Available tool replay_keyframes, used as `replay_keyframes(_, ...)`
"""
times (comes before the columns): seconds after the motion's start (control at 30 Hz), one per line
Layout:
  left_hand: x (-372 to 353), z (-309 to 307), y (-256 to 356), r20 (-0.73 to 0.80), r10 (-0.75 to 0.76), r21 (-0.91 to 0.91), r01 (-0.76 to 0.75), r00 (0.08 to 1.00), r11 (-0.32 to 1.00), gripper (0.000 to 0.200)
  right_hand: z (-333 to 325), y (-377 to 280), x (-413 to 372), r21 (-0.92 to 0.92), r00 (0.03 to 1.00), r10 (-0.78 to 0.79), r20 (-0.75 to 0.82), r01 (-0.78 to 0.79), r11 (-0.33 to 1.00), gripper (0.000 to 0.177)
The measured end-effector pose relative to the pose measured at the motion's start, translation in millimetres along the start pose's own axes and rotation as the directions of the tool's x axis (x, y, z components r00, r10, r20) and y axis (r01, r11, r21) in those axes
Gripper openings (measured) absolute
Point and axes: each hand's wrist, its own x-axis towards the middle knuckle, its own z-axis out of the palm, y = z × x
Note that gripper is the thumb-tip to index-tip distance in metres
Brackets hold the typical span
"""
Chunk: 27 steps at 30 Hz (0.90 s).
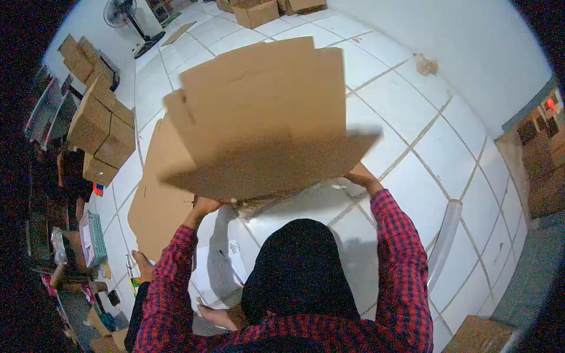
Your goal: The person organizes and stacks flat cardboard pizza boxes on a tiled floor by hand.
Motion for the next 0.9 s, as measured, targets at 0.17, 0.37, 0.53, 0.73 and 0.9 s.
replay_keyframes(0.17,-4,-1,48,0.431,-0.615,-0.829,0.558,0.66,0.019,0.034,0,46,-15,0.378,0.955,0.296,-0.027,-0.264,0.887,0.05)
replay_keyframes(0.37,-7,22,58,0.426,-0.687,-0.793,0.608,0.588,0.029,0.036,30,74,-28,0.502,0.971,0.193,-0.138,-0.099,0.859,0.035)
replay_keyframes(0.53,-5,23,59,0.443,-0.677,-0.778,0.627,0.587,0.034,0.036,77,76,-24,0.793,0.847,0.364,-0.388,0.106,0.599,0.05)
replay_keyframes(0.73,1,13,78,0.495,-0.7,-0.704,0.71,0.514,0.023,0.038,90,88,-11,0.845,0.826,0.325,-0.46,0.294,0.447,0.057)
replay_keyframes(0.9,3,11,78,0.548,-0.684,-0.672,0.74,0.482,-0.016,0.037,98,60,-17,0.68,0.711,0.343,-0.614,0.257,0.686,0.064)
